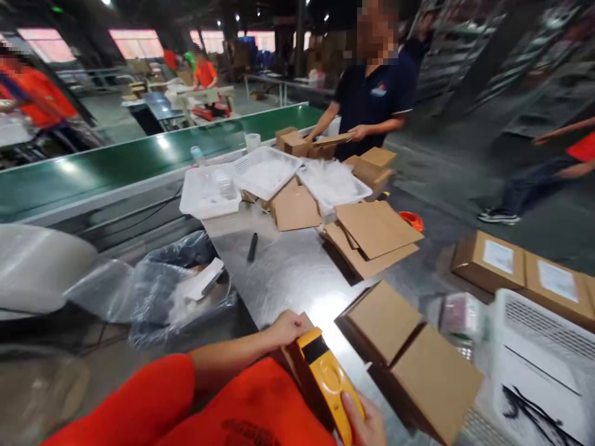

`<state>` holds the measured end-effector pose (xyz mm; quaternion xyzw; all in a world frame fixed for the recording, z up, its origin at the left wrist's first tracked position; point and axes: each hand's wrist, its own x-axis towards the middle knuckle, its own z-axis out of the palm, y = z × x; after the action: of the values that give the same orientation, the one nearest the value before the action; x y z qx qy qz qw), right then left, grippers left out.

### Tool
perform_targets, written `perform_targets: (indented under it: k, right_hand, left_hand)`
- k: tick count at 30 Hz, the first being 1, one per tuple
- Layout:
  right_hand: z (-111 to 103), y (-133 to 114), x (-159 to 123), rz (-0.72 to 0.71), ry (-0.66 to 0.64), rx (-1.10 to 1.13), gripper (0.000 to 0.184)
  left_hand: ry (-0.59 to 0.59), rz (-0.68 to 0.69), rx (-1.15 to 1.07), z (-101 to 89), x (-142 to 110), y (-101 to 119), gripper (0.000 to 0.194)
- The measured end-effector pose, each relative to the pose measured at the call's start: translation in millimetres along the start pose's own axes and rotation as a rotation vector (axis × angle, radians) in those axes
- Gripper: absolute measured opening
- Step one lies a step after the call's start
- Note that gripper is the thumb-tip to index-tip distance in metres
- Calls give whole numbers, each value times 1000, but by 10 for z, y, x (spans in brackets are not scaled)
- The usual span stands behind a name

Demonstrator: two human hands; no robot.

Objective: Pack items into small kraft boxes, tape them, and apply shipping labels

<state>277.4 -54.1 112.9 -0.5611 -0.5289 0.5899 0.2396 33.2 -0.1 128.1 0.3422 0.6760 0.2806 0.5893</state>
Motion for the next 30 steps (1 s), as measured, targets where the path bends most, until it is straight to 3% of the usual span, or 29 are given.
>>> perform_targets:
  k: [3,6,9,11,14,18,22,26,30]
  right_hand:
    - [-52,-29,10,36,-12,-46,63]
    - [-60,-121,26,79,-2,-62,62]
    - [10,-278,96,101,-36,-116,64]
    - [83,-374,158,111,-58,-153,64]
    - [165,-442,222,125,-25,-182,64]
    - [197,-417,208,130,-16,-209,62]
    - [221,-394,161,120,27,-227,59]
    - [215,-391,152,89,69,-214,57]
    - [188,-403,125,112,21,-184,55]
  left_hand:
    - [66,-42,-11,-171,43,-35,29]
    - [114,-80,-15,-520,173,-59,24]
    - [144,-114,5,-846,366,-132,25]
    - [143,-137,24,-948,490,-218,27]
    - [126,-157,56,-883,620,-394,27]
    - [93,-133,126,-529,624,-676,26]
    - [125,-18,244,-257,513,-866,22]
    - [65,43,368,-242,466,-885,20]
    - [29,-7,466,-306,496,-891,22]
